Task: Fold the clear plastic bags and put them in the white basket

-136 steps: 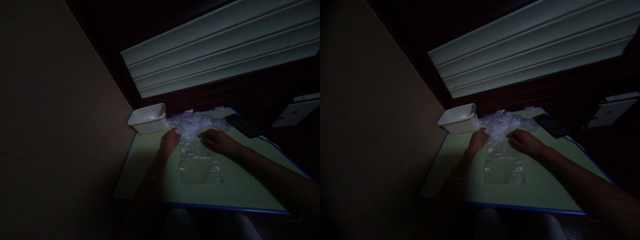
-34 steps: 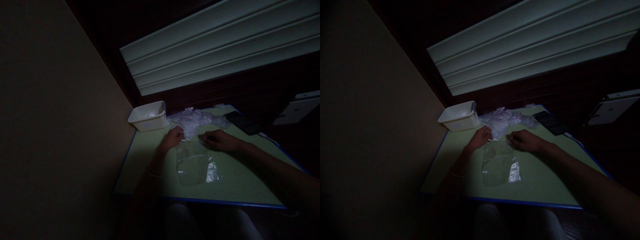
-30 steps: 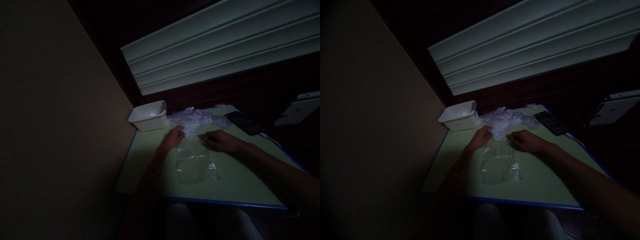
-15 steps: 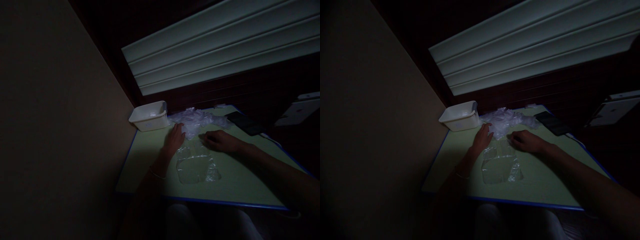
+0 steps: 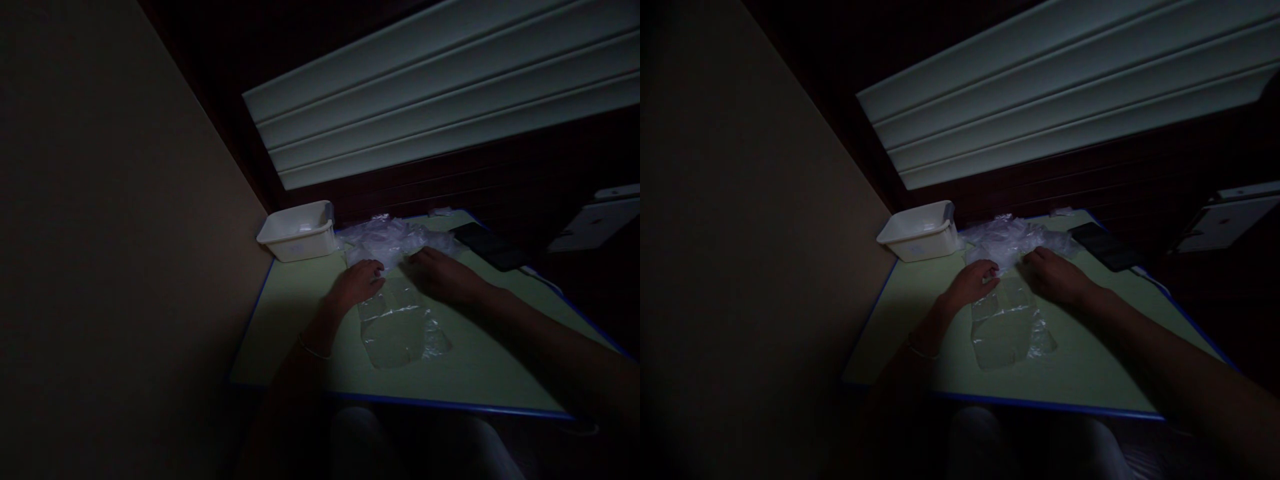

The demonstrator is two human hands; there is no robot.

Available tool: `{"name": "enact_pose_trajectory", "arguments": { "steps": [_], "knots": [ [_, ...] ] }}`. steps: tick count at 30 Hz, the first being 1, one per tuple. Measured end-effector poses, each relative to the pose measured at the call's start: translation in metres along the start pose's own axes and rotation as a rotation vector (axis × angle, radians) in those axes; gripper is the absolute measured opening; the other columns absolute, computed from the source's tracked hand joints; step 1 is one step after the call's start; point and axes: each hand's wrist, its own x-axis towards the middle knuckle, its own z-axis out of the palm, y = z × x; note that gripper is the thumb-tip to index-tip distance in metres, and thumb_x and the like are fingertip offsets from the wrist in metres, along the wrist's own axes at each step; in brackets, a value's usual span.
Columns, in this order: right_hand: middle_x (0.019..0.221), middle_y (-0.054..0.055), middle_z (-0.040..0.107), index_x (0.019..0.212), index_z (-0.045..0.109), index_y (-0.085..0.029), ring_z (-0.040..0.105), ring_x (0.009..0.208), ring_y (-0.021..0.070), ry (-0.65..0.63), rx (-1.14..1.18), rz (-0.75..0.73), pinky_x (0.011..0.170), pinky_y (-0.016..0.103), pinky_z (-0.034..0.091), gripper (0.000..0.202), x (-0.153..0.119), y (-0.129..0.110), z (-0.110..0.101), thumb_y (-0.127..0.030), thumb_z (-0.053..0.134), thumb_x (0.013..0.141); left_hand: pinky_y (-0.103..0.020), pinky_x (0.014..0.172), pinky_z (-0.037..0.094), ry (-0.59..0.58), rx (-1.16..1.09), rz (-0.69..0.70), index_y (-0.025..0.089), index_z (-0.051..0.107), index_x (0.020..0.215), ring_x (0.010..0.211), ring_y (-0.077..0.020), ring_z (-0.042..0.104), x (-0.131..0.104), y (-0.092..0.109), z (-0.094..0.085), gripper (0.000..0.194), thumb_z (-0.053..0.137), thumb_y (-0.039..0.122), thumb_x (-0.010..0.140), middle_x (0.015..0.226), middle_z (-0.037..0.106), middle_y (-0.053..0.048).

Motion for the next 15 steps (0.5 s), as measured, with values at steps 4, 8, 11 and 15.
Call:
{"name": "enact_pose_trajectory", "arguments": {
  "steps": [4,8,11,15],
  "knots": [
    [0.100,0.014,0.062,0.101,0.067,-0.018,0.059,0.091,0.0269,-0.006,-0.005,-0.078,0.078,0.038,0.048,0.022,0.002,-0.003,0.000,-0.019,0.052,0.084,-0.030,0.092,0.047,-0.041,0.017,0.140,0.018,0.065,0.106,0.099,-0.0168,0.059,0.002,-0.004,0.001,0.020,0.054,0.017,0.089,0.101,0.065,-0.005],
    [0.095,0.012,0.063,0.092,0.068,-0.018,0.056,0.090,0.0253,-0.073,0.062,-0.189,0.079,0.037,0.046,0.017,0.003,-0.011,-0.001,-0.018,0.052,0.084,-0.030,0.095,0.046,-0.094,0.013,0.237,0.020,0.070,0.104,0.102,-0.0159,0.056,0.003,-0.001,0.002,0.027,0.051,0.010,0.088,0.103,0.061,-0.006],
    [0.093,0.012,0.062,0.088,0.067,-0.017,0.055,0.089,0.0253,-0.110,0.072,-0.198,0.079,0.038,0.046,0.016,0.003,-0.015,-0.002,-0.019,0.051,0.086,-0.030,0.095,0.045,-0.121,-0.007,0.243,0.021,0.070,0.109,0.105,-0.0165,0.055,0.002,0.008,0.001,0.026,0.055,0.017,0.088,0.105,0.058,-0.006],
    [0.090,0.012,0.061,0.088,0.066,-0.016,0.056,0.087,0.0255,-0.166,0.049,-0.168,0.077,0.037,0.046,0.017,0.003,-0.015,0.000,-0.021,0.050,0.087,-0.030,0.095,0.045,-0.163,-0.074,0.244,0.020,0.068,0.116,0.105,-0.0184,0.055,-0.001,0.021,-0.002,0.041,0.069,0.043,0.081,0.108,0.058,-0.007]
  ]
}}
